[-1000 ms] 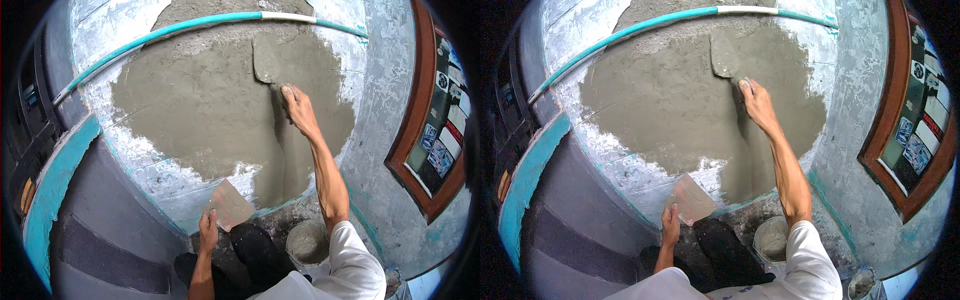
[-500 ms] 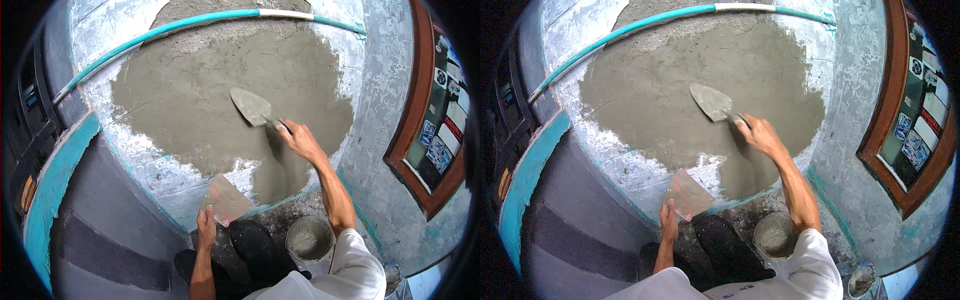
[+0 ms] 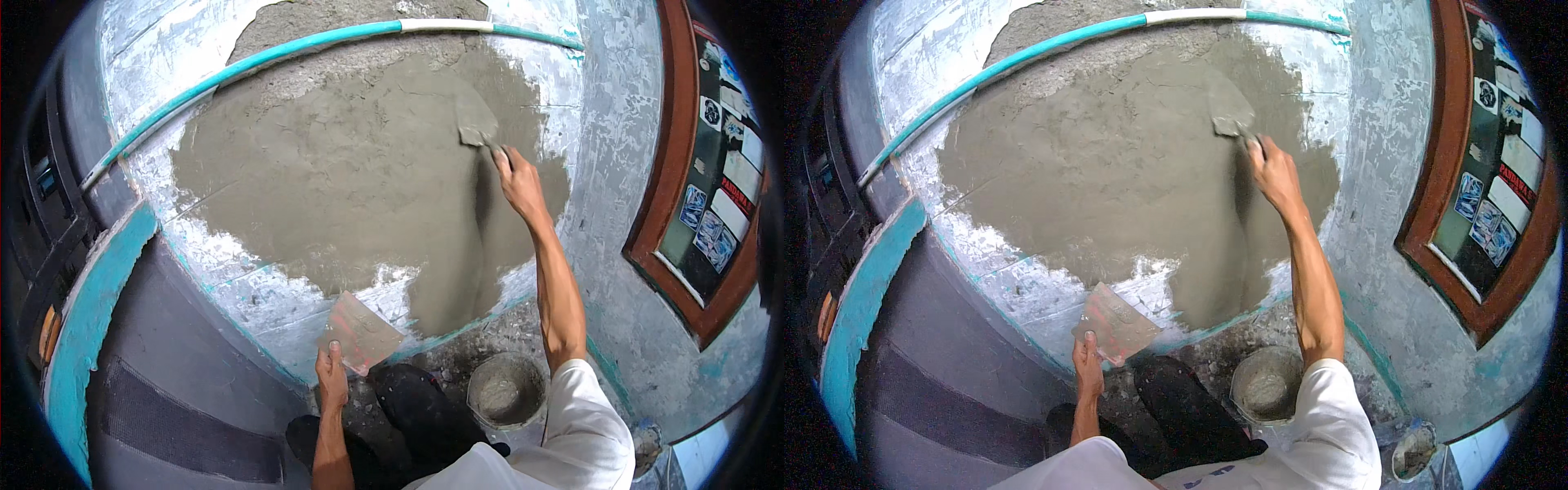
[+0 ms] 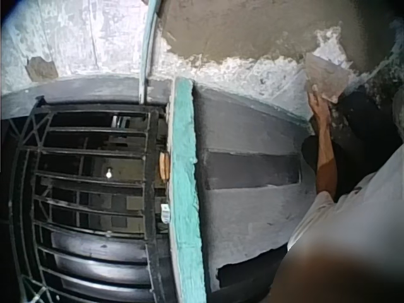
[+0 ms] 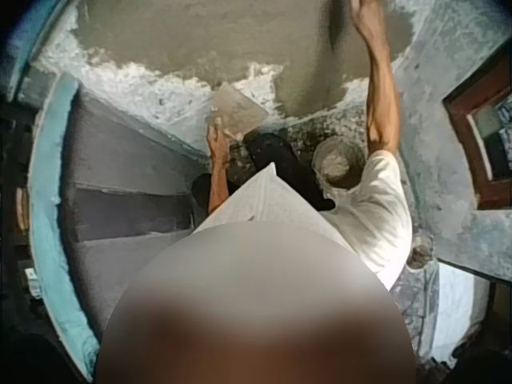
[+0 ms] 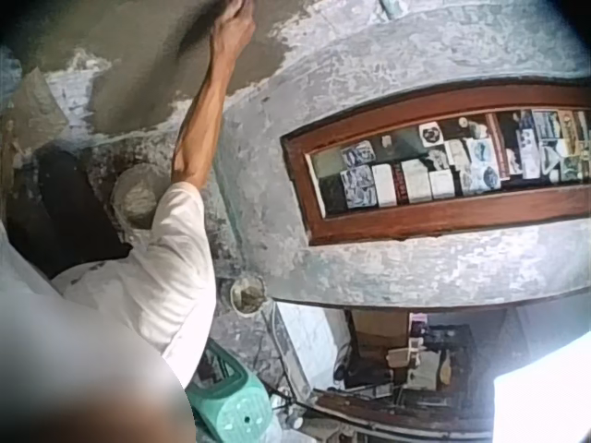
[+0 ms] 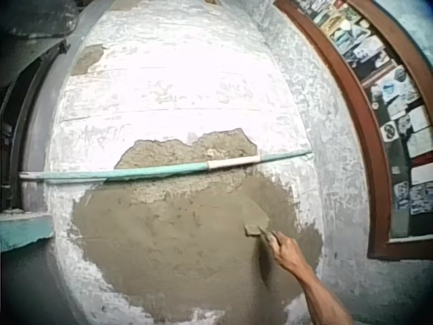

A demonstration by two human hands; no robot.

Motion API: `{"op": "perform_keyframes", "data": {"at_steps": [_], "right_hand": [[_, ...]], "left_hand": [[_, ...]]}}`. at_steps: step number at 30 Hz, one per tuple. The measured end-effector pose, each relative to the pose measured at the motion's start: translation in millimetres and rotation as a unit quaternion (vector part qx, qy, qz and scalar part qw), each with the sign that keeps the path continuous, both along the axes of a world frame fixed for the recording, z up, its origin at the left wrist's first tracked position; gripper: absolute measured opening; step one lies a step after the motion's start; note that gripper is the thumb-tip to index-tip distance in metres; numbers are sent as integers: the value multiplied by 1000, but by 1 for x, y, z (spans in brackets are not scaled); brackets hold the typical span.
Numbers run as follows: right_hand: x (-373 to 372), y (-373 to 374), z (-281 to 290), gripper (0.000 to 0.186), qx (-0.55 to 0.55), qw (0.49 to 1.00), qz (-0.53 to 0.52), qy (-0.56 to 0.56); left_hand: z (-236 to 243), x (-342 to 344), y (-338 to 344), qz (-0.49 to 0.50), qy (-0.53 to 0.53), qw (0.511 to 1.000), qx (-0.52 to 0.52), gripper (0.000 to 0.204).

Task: The person applies cement mixture to a wall surface using a masonry trowel, then smooths the plaster with a wooden float.

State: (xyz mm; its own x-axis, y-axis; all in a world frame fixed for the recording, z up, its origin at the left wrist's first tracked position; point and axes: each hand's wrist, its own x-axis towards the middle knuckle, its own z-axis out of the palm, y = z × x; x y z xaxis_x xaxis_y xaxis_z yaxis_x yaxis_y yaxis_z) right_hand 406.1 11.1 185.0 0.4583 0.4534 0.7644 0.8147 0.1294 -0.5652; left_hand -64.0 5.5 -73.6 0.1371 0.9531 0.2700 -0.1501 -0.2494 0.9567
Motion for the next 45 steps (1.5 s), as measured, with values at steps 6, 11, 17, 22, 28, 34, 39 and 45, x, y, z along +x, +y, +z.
{"op": "perform_keyframes", "data": {"at_steps": [6,11,17,22,28,34,39,45], "right_hand": [[-7,-32,-24,47,-30,994,25,105],[-11,4,10,47,10,997,69,43],[-23,-1,-32,47,72,983,57,162],[-46,12,-18,43,9,979,127,157],[-94,6,-67,49,-43,993,111,-17],[-70,-19,-76,42,-34,983,155,89],[-65,31,-10,46,-25,992,118,41],[-111,4,-113,45,-111,980,154,-59]], "left_hand": [[-3,-1,-1,-8,-16,1000,2,53],[-7,5,5,14,-13,1000,-3,52],[-8,-3,7,13,-45,999,-12,54],[-6,-2,7,13,-66,997,-24,54],[3,-1,5,25,-117,992,-48,49],[10,-12,3,37,-130,989,-60,58],[3,-12,11,71,-159,982,-70,60],[10,-12,15,82,-199,975,-62,52]]}}
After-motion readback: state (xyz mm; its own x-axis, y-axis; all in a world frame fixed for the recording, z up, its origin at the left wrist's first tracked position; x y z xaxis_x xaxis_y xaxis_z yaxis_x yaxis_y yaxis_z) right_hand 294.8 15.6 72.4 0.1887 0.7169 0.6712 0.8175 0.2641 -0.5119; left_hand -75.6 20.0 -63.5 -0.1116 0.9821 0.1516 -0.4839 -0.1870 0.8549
